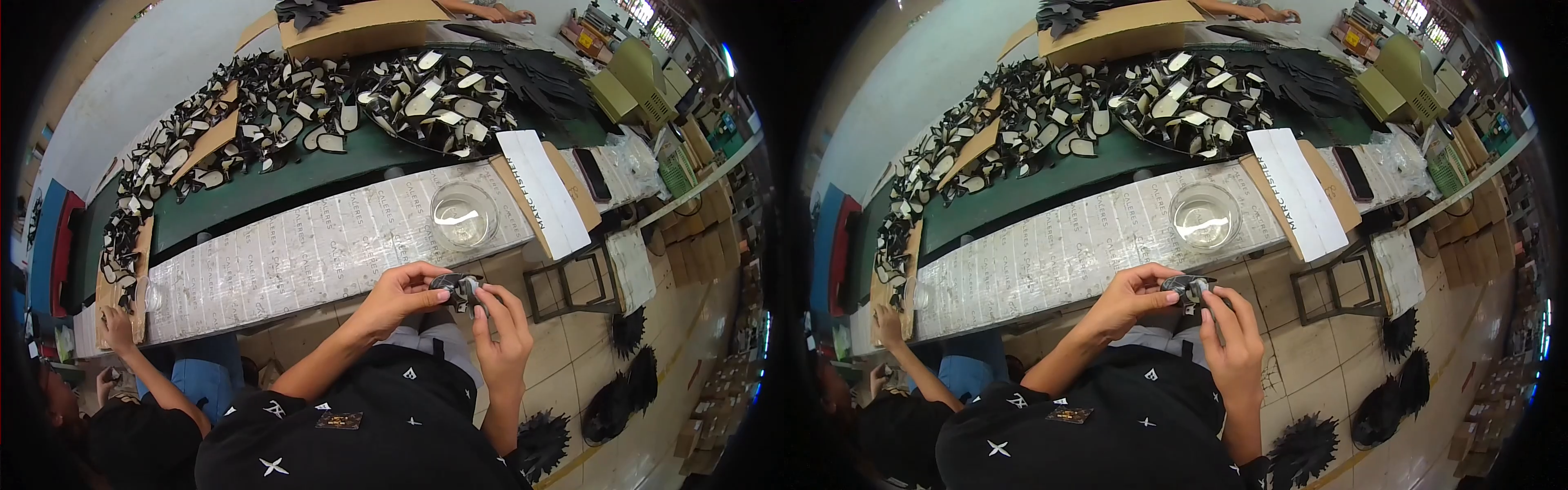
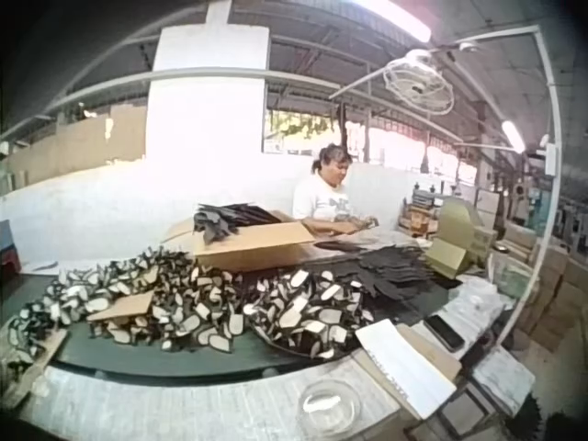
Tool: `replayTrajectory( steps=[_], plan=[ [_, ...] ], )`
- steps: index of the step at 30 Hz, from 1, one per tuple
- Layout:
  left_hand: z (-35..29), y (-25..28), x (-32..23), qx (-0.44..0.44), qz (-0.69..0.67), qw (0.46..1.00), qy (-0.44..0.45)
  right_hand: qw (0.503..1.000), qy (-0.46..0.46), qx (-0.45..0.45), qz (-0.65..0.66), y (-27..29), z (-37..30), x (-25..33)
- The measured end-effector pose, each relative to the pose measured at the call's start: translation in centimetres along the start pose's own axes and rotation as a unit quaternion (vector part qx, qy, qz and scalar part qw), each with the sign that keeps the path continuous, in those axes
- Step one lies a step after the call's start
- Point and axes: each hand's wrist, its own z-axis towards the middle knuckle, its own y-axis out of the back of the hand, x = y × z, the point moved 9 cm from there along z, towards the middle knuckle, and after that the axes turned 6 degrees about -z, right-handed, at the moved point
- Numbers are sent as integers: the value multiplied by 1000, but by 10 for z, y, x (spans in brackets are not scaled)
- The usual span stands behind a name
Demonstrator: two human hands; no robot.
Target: Applying adhesive and assembling small black and white shoe components at a factory workbench.
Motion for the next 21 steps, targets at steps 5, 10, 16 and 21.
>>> replayTrajectory(
  steps=[5, 10, 16, 21],
  plan=[
    [1, 0, 1, 3, 13, 1000, -3, 999, -16, -17, -41, 2, -1, -6],
    [1, 1, 2, -2, 8, 1000, 0, 997, -49, -18, -49, 5, -3, -17],
    [1, 2, 7, -10, -26, 999, 29, 995, -75, -63, -22, 21, -3, -16],
    [0, -1, 10, 10, -83, 994, 70, 986, -136, -87, 41, 28, -8, -28]
  ],
)
